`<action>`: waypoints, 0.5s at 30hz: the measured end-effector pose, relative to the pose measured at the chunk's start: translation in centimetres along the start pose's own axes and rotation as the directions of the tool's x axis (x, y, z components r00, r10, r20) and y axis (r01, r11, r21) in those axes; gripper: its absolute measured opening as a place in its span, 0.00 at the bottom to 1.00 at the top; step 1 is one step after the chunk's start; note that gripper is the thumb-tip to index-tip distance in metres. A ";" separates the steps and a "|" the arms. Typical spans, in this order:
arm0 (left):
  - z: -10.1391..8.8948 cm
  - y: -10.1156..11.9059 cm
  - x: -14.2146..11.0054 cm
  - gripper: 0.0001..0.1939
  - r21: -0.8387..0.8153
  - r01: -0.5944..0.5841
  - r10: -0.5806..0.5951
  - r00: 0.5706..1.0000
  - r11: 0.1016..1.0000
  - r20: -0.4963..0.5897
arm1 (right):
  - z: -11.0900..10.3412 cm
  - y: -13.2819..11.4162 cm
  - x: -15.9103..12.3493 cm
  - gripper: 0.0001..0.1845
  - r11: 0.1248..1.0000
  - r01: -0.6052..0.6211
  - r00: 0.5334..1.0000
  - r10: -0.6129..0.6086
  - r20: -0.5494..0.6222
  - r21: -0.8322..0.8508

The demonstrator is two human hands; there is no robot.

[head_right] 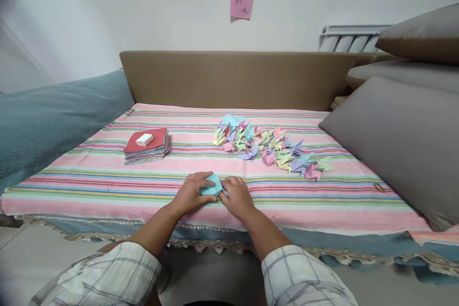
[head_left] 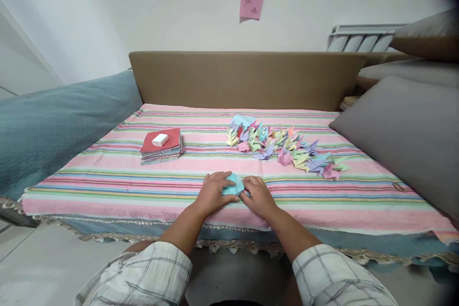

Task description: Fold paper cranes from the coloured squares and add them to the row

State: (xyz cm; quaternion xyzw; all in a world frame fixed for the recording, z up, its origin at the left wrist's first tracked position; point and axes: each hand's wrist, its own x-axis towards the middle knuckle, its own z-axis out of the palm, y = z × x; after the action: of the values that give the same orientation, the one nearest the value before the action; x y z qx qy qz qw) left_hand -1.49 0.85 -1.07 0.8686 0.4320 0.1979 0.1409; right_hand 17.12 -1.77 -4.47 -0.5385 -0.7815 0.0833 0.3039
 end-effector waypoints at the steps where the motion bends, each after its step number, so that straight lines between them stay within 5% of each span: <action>1: 0.0 0.0 0.0 0.22 0.003 -0.005 0.005 1.000 1.000 -0.008 | 0.0 0.0 0.0 0.05 1.000 0.004 1.000 -0.004 0.000 0.003; 8: 0.1 0.1 -0.1 0.16 0.036 -0.021 0.021 1.000 0.999 0.005 | 0.0 0.4 0.2 0.06 0.996 0.010 0.999 -0.007 -0.034 0.086; 15: 0.0 0.3 0.0 0.13 0.050 -0.033 0.033 0.999 0.998 0.005 | -0.2 -0.3 0.1 0.15 0.971 -0.098 0.992 0.113 -0.059 0.218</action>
State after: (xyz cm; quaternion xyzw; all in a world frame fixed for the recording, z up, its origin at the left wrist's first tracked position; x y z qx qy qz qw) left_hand -1.24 0.63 -0.98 0.8792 0.4221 0.1877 0.1168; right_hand 17.00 -1.88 -4.12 -0.5459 -0.7270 0.1642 0.3829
